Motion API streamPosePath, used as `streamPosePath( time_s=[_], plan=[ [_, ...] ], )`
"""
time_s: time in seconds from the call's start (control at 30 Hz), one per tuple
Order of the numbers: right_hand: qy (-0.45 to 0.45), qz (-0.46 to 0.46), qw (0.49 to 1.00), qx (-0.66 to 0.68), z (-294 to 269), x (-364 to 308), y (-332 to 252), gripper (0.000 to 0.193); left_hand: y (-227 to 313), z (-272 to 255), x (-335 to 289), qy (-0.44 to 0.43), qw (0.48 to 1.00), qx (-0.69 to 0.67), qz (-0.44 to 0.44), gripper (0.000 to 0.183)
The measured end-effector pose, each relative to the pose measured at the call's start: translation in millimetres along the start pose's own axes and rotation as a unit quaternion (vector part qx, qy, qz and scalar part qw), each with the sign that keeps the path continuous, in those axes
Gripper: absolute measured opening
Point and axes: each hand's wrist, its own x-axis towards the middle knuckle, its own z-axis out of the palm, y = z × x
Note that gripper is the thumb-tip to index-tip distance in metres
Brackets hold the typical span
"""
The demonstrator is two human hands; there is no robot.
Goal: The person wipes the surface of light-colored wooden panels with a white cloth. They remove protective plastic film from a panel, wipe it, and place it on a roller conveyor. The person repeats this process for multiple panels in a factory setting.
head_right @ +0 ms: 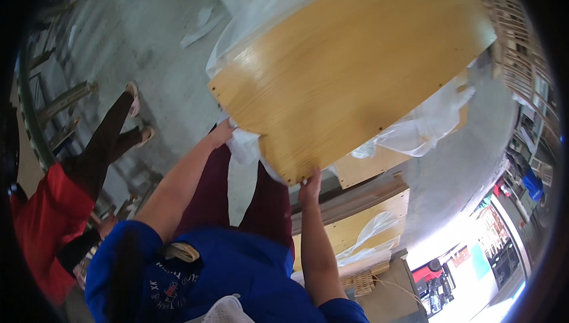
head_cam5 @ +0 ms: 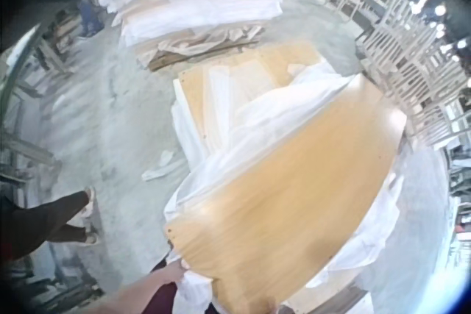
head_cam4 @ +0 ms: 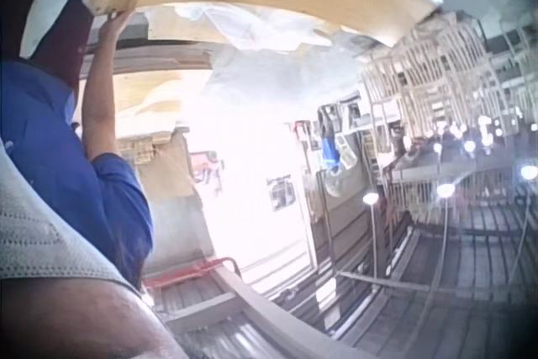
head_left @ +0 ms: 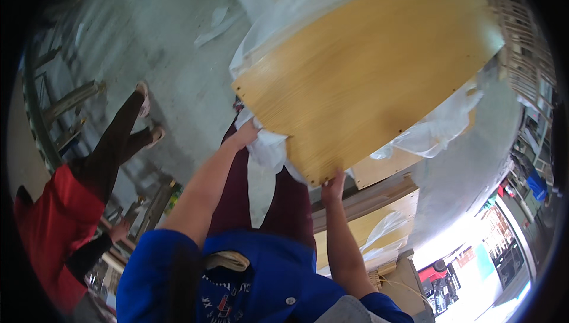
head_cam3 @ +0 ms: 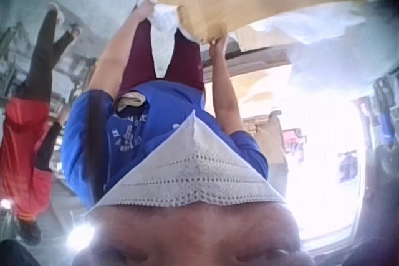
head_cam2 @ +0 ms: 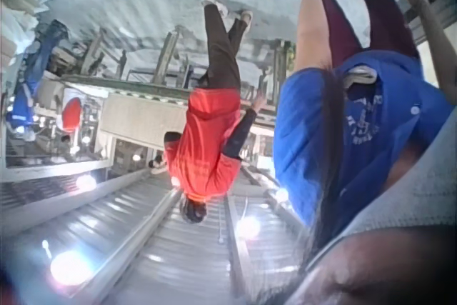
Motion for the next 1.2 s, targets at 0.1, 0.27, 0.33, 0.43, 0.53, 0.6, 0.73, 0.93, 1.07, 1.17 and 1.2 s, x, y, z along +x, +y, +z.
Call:
streamPosePath(
  time_s=[0.1,0.27,0.33,0.43,0.53,0.6,0.73,0.93,1.07,1.17,1.2],
  plan=[
    [-0.051,-0.028,0.997,0.043,3,-18,-7,0.054,9,14,-11,0.007,0.947,-0.313,0.066,0.047],
    [-0.052,0.004,0.995,0.090,18,-40,-20,0.059,59,2,-35,0.113,0.865,-0.478,0.098,0.039],
    [-0.052,0.006,0.995,0.082,18,-41,-26,0.062,75,-5,-34,0.108,0.872,-0.463,0.117,0.037],
    [-0.073,0.014,0.995,0.072,21,-50,-37,0.066,57,-20,-27,0.037,0.865,-0.488,0.110,0.039],
    [-0.079,0.034,0.995,0.059,12,-50,-48,0.066,70,3,-29,-0.093,0.861,-0.449,0.223,0.048],
    [-0.017,0.077,0.996,0.046,11,-60,-54,0.065,82,24,-45,-0.164,0.844,-0.448,0.246,0.054],
    [0.029,0.051,0.997,0.060,21,-67,-51,0.067,83,43,-62,-0.325,0.763,-0.515,0.217,0.060],
    [-0.010,0.032,0.997,0.063,33,-47,-44,0.065,32,31,-38,-0.208,0.794,-0.565,0.085,0.062],
    [-0.031,0.047,0.993,0.101,16,-24,-34,0.063,78,56,-66,-0.125,0.792,-0.598,0.010,0.063],
    [-0.139,0.029,0.979,0.145,17,-14,-36,0.063,69,48,-69,-0.176,0.784,-0.592,0.060,0.049],
    [-0.176,0.021,0.972,0.156,19,-14,-36,0.063,51,37,-64,-0.239,0.767,-0.590,0.080,0.047]
  ],
)
